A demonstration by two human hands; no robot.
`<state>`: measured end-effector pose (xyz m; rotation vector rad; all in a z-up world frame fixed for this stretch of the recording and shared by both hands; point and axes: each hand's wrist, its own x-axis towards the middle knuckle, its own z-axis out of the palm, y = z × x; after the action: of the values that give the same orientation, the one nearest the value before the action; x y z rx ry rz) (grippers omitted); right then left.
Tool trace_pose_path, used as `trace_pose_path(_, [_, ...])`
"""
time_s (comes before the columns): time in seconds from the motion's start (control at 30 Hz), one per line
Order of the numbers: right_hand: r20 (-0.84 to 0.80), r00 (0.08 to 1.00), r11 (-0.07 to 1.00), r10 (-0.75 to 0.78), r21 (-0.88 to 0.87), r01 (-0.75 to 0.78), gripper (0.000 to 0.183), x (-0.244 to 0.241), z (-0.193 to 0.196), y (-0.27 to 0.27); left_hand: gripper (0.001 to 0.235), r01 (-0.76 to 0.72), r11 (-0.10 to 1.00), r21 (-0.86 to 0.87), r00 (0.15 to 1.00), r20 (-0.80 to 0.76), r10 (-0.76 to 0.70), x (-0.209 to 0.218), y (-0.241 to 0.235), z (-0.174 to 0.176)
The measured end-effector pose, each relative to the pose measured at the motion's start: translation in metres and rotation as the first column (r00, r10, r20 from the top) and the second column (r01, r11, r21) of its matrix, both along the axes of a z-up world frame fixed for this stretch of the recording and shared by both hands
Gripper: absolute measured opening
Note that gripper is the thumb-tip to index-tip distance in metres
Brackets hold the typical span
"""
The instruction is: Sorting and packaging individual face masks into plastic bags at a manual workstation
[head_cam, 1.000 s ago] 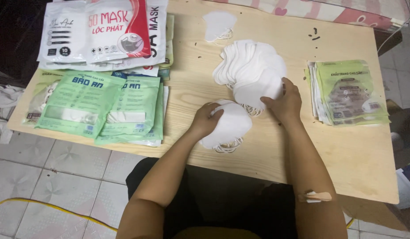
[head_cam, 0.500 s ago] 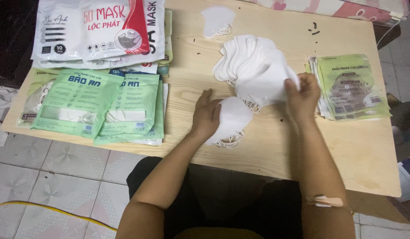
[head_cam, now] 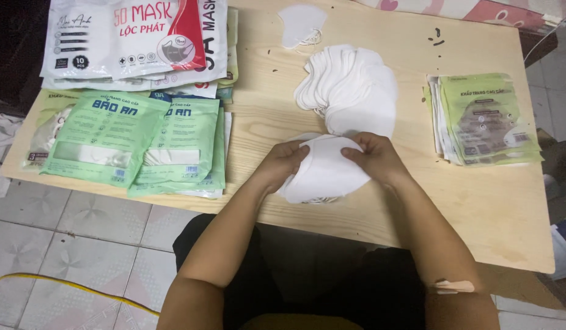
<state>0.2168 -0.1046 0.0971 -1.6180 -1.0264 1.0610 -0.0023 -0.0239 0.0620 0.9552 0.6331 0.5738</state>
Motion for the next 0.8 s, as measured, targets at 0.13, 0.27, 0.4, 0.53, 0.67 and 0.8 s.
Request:
trace_pose_path(0.13, [-0.014,1.0,1.0,-0.004,0.013,0.005,0.012,0.0,-0.024,0.004,0.037,0.013,1.0,0.015,1.0,-0.002,-0.013,0.003,0.001,-0.01])
trace_pose_path(0.27, [0.063,0.998,0.994,0.03,0.1,-0.036,0.011,0.014,-0.045,0.011,0.036,0.018,0.999,0.034,0.999,-0.027,-0.017,0.008,0.009,-0.035])
trace_pose_path(0.4, [0.488,0.811,0.939,-0.322,0.275,0.208,0.017,0.034,-0.025,0.008,0.035,-0.025,1.0,0.016,1.0,0.002,0.025,0.005,0.008,-0.024])
trace_pose_path(0.53, [0.6,0.746,0.944,-0.291,0.054,0.324,0.073,0.047,-0.01,0.012,0.033,-0.023,1.0,0.013,1.0,0.012,0.022,0.006,0.01,-0.032])
trace_pose_path(0.67, [0.597,0.752,0.933,-0.279,-0.018,0.36,0.079,0.051,-0.02,0.021,0.032,-0.021,1.0,0.008,1.0,0.01,0.021,0.007,0.011,-0.035])
trace_pose_path(0.8, [0.752,0.596,0.931,-0.281,0.062,0.36,0.071,0.037,-0.003,0.015,0.033,-0.044,0.999,0.018,0.999,-0.009,0.044,0.007,0.006,-0.024])
